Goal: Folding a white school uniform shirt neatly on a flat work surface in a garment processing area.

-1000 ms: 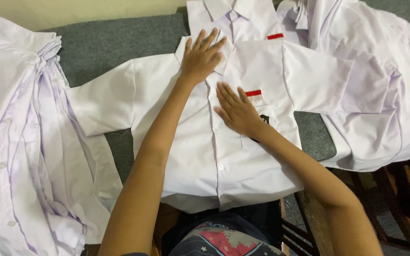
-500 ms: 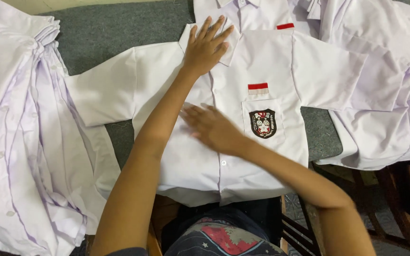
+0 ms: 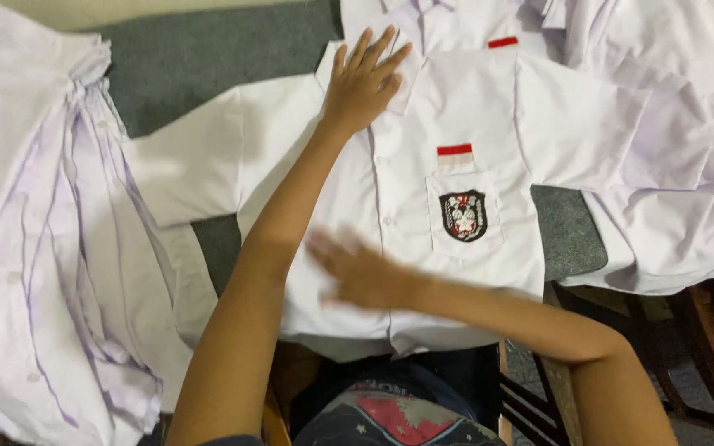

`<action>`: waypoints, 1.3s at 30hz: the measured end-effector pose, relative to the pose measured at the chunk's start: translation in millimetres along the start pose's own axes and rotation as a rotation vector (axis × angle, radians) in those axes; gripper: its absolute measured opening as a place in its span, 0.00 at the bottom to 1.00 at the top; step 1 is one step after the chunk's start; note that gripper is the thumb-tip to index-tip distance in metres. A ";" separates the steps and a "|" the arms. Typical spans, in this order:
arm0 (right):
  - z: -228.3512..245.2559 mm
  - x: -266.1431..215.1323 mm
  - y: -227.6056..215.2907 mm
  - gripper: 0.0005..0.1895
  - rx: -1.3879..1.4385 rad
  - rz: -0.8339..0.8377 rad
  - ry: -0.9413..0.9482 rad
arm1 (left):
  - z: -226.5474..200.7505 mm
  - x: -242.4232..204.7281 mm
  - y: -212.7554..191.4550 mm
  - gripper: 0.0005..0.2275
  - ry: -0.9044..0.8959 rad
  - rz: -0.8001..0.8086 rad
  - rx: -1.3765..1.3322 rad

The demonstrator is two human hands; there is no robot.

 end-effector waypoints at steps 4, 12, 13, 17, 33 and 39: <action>28.8 -19.0 -23.8 0.32 1.110 0.390 -0.325 | 0.5 1.9 -1.8 0.22 -0.013 0.035 -0.027; -183.9 -18.5 -47.8 0.14 0.445 -0.364 0.146 | -0.1 -0.2 1.5 0.22 -0.012 0.024 -0.019; -204.7 -24.0 -51.7 0.24 0.112 -0.226 0.241 | -1.0 -0.8 0.9 0.22 -0.019 0.030 -0.008; -268.2 -53.6 -75.7 0.32 -0.207 -0.136 0.418 | -4.3 -3.1 -9.2 0.22 -0.042 0.062 -0.042; -158.8 -184.6 -139.6 0.13 0.278 -0.455 1.074 | -37.3 25.3 -9.3 0.15 0.021 -0.178 -0.063; -86.3 -202.6 -152.6 0.30 0.527 0.027 1.307 | -163.9 79.1 18.8 0.17 0.452 -0.063 -0.219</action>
Point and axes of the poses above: each hand's wrist, its own x-axis towards the middle knuckle, its own y-axis out of the palm, z = x × y, the point moved 2 cm from there along x, towards the middle knuckle, and after that the axes turned 10 degrees about x, right-handed, at the moved point
